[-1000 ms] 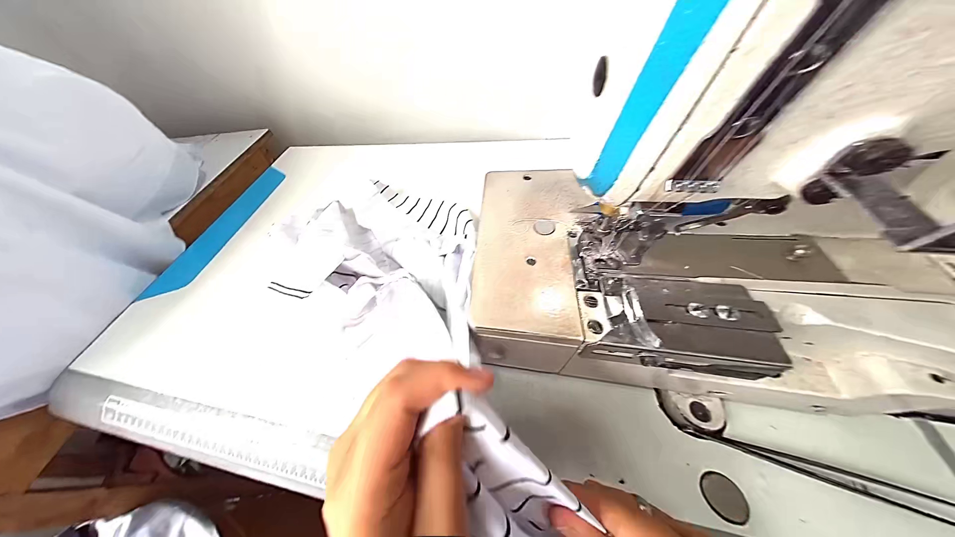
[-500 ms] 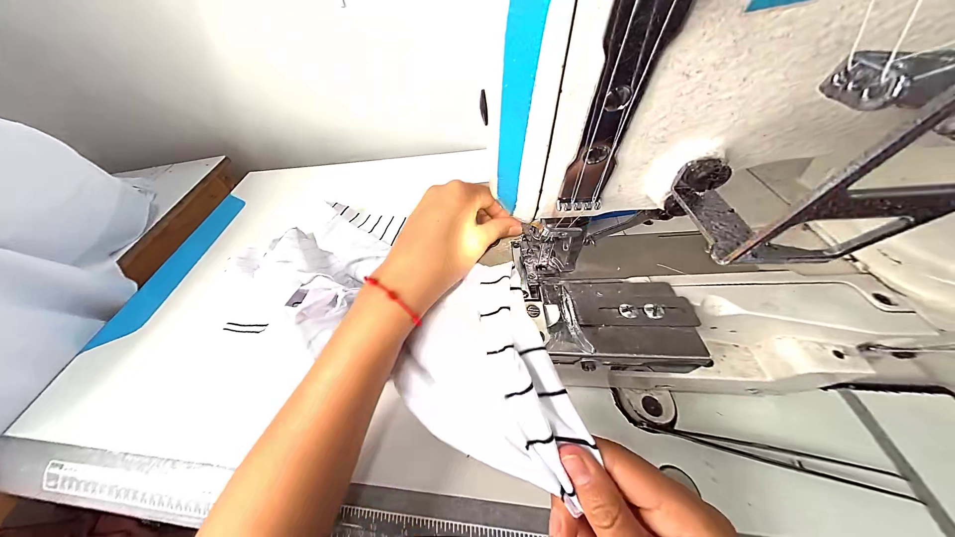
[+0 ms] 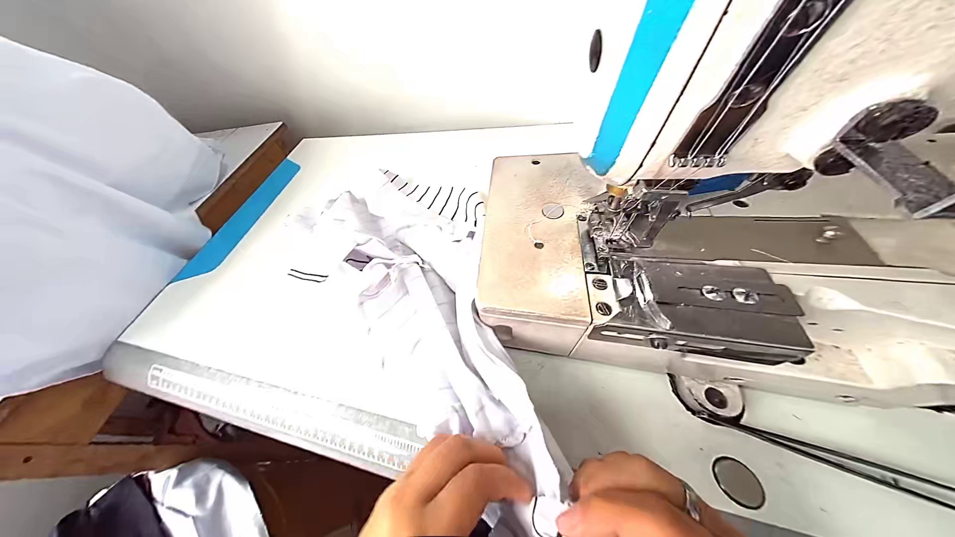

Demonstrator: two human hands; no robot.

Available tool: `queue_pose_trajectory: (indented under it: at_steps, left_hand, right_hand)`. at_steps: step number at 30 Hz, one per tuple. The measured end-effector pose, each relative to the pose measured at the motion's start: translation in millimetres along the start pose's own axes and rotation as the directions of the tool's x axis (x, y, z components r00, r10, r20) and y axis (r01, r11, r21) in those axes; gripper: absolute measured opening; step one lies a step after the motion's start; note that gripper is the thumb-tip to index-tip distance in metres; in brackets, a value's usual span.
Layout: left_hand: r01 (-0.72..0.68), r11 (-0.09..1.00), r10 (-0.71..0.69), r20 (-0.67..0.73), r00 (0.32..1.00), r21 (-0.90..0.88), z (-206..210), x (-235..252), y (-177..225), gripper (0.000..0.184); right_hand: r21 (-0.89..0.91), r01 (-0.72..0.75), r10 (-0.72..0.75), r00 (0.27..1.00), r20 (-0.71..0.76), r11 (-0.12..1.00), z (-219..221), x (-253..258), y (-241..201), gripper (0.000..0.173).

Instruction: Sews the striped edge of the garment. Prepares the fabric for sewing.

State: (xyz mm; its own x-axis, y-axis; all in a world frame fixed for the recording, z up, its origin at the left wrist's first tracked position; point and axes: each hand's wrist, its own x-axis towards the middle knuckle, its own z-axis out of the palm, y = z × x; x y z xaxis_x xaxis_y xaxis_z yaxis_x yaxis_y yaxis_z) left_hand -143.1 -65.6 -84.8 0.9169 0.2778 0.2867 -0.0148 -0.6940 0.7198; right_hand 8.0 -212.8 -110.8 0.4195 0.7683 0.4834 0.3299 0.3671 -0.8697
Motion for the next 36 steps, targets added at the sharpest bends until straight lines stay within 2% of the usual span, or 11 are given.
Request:
queue_pose_trajectory:
  at_steps: [5,8,14,17,21,24,26,28,30,34,36]
  left_hand:
    - [-0.083,0.982,0.036,-0.267,0.963,-0.169,35.6,-22.1,-12.7,0.014]
    - [-0.156,0.987,0.147,-0.492,0.858,0.022,44.5,-32.3,-6.2,0.010]
    - [0.000,0.988,0.063,-0.400,0.914,0.157,42.8,-27.2,-7.2,0.007]
    - [-0.043,0.974,0.166,-0.577,0.800,0.222,38.2,-37.7,-13.2,0.011]
    - [-0.261,0.939,-0.007,-0.770,0.638,-0.225,24.7,-28.9,-6.4,0.013]
    - [-0.360,0.583,-0.354,-0.626,0.694,-0.728,27.1,-25.4,7.2,0.015]
    - [-0.332,0.580,-0.276,-0.563,0.779,-0.744,22.7,-29.9,2.8,0.013]
    - [-0.272,0.790,-0.099,-0.552,0.828,-0.550,14.7,-33.8,-4.0,0.017]
    - [-0.276,0.850,-0.040,-0.577,0.815,-0.449,10.9,-30.9,-4.9,0.018]
    - [-0.375,0.630,-0.284,-0.652,0.703,-0.680,22.7,-23.9,4.9,0.018]
    - [-0.353,0.530,-0.344,-0.576,0.742,-0.771,27.4,-24.8,3.1,0.017]
  right_hand:
    - [-0.158,0.069,-0.077,0.996,-0.042,0.985,8.8,-10.1,-3.2,0.005]
    - [-0.358,0.088,-0.171,0.964,-0.205,0.930,8.0,-13.4,6.1,0.007]
    - [-0.369,0.135,-0.237,0.939,-0.249,0.920,13.7,-20.6,5.8,0.004]
    - [-0.390,0.101,-0.216,0.940,-0.264,0.915,12.4,-22.4,14.0,0.005]
    - [-0.414,0.101,-0.216,0.947,-0.240,0.905,10.6,-30.5,19.7,0.007]
    - [-0.321,0.098,-0.188,0.946,-0.263,0.942,7.2,-33.7,21.1,0.005]
    - [-0.123,0.040,-0.077,0.947,-0.312,0.992,-1.0,-30.3,22.0,0.012]
    - [0.120,-0.027,0.066,0.939,-0.337,0.992,-7.1,-24.5,19.4,0.018]
    - [0.166,-0.032,0.085,0.941,-0.327,0.986,-4.9,-22.3,19.2,0.018]
    - [-0.066,0.035,-0.053,0.952,-0.301,0.997,6.9,-27.7,31.9,0.018]
    - [-0.076,0.018,-0.042,0.947,-0.319,0.997,4.1,-28.0,35.5,0.019]
